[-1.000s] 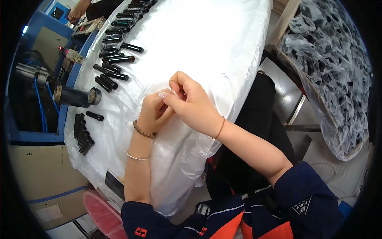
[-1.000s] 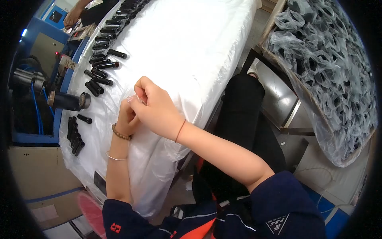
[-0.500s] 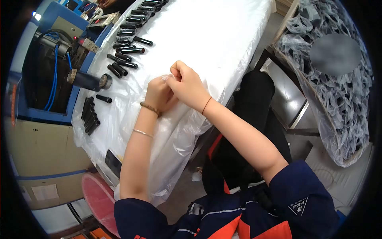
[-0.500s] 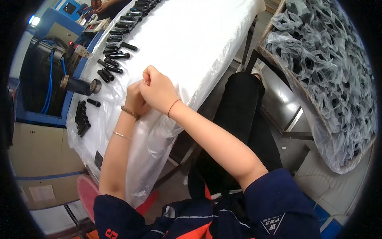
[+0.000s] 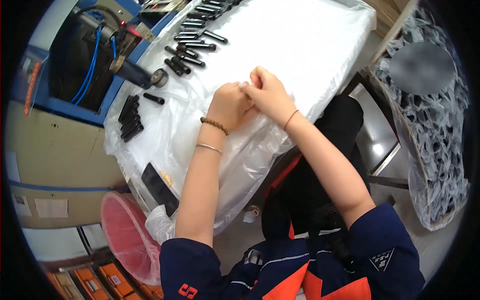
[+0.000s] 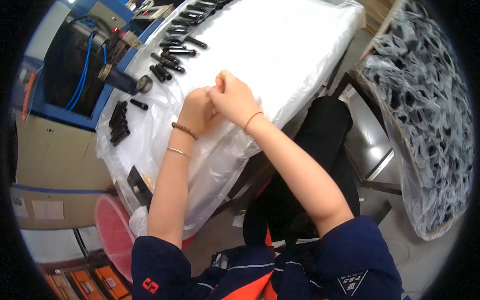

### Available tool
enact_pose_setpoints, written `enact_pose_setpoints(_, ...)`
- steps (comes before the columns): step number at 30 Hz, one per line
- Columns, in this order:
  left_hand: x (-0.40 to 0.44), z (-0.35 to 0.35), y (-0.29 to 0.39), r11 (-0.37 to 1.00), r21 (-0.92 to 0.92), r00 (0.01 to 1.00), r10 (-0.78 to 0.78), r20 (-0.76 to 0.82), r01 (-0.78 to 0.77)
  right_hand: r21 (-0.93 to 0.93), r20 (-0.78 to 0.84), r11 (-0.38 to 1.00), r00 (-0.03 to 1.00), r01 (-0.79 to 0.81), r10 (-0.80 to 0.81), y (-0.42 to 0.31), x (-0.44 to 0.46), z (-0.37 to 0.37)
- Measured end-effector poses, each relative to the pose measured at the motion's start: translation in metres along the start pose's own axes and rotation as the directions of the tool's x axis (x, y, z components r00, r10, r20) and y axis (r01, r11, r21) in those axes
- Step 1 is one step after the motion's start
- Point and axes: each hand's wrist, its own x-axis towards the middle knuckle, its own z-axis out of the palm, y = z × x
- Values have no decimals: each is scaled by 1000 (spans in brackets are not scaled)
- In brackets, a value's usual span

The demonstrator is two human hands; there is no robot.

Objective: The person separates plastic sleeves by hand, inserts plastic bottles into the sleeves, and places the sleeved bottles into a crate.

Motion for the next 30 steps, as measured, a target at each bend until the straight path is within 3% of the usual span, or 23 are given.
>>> enact_pose_setpoints(2,-1,-19,7,999,16,999,-29,17,28,-24,-5,995,995,95,-95,0,3,1)
enact_pose_setpoints(6,-16,-56,40,985,-32,981,-167,95,171,-3,79,997,994,73,-73,-11,4,3)
enact_pose_setpoints(8,-30,-64,62,960,-154,963,-252,-94,236,-38,104,993,989,111,-106,-15,5,5)
enact_pose_setpoints(9,-39,-63,72,956,-152,957,-267,-110,249,-122,106,976,980,182,-169,-21,6,3)
enact_pose_setpoints(10,-47,-62,81,826,-424,892,-444,-85,371,-204,111,945,965,255,-236,-29,6,3)
enact_pose_setpoints(11,-54,-61,88,614,-658,807,-590,-16,436,-192,133,937,954,291,-269,-35,7,4)
enact_pose_setpoints(12,-64,-58,92,616,-662,800,-599,-40,428,-199,151,929,947,311,-284,-41,8,6)
enact_pose_setpoints(13,-74,-53,91,271,-878,714,-692,107,394,-160,201,920,924,358,-325,-47,10,8)
enact_pose_setpoints(14,-78,-50,86,-115,-952,650,-707,279,283,-118,251,907,896,404,-366,-52,14,11)
enact_pose_setpoints(16,-83,-45,74,-171,-947,653,-691,311,271,-102,311,873,849,477,-428,-62,21,23)
enact_pose_setpoints(18,-86,-36,62,-416,-909,674,-669,313,9,25,505,827,707,561,-495,-71,28,39)
enact_pose_setpoints(19,-83,-38,59,-458,-889,654,-670,351,7,29,522,821,692,570,-498,-74,33,50)
enact_pose_setpoints(20,-83,-37,56,-449,-894,647,-684,336,-10,57,576,676,529,734,-623,-74,38,62)
enact_pose_setpoints(21,-87,-37,55,-561,-821,655,-661,366,-107,102,614,501,342,859,-712,-72,43,73)
enact_pose_setpoints(22,-91,-37,55,-658,-727,667,-633,393,-196,116,615,496,330,861,-717,-65,47,82)
enact_pose_setpoints(24,-96,-38,61,-648,-728,647,-657,387,-223,193,759,481,181,855,-626,-43,48,99)
enact_pose_setpoints(26,-87,-44,70,-684,-686,274,-729,627,-248,243,777,557,184,794,-602,-29,45,101)
enact_pose_setpoints(27,-89,-45,72,-673,-696,267,-739,618,-250,315,774,583,152,749,-614,-26,49,99)
enact_pose_setpoints(28,-90,-45,74,-667,-713,399,-726,560,-213,329,772,574,137,750,-621,-30,51,96)
enact_pose_setpoints(29,-89,-44,75,-657,-732,525,-693,493,-180,297,796,643,190,706,-575,-33,53,91)
enact_pose_setpoints(30,-86,-43,73,-648,-738,523,-702,483,-189,258,818,708,240,657,-522,-34,55,88)
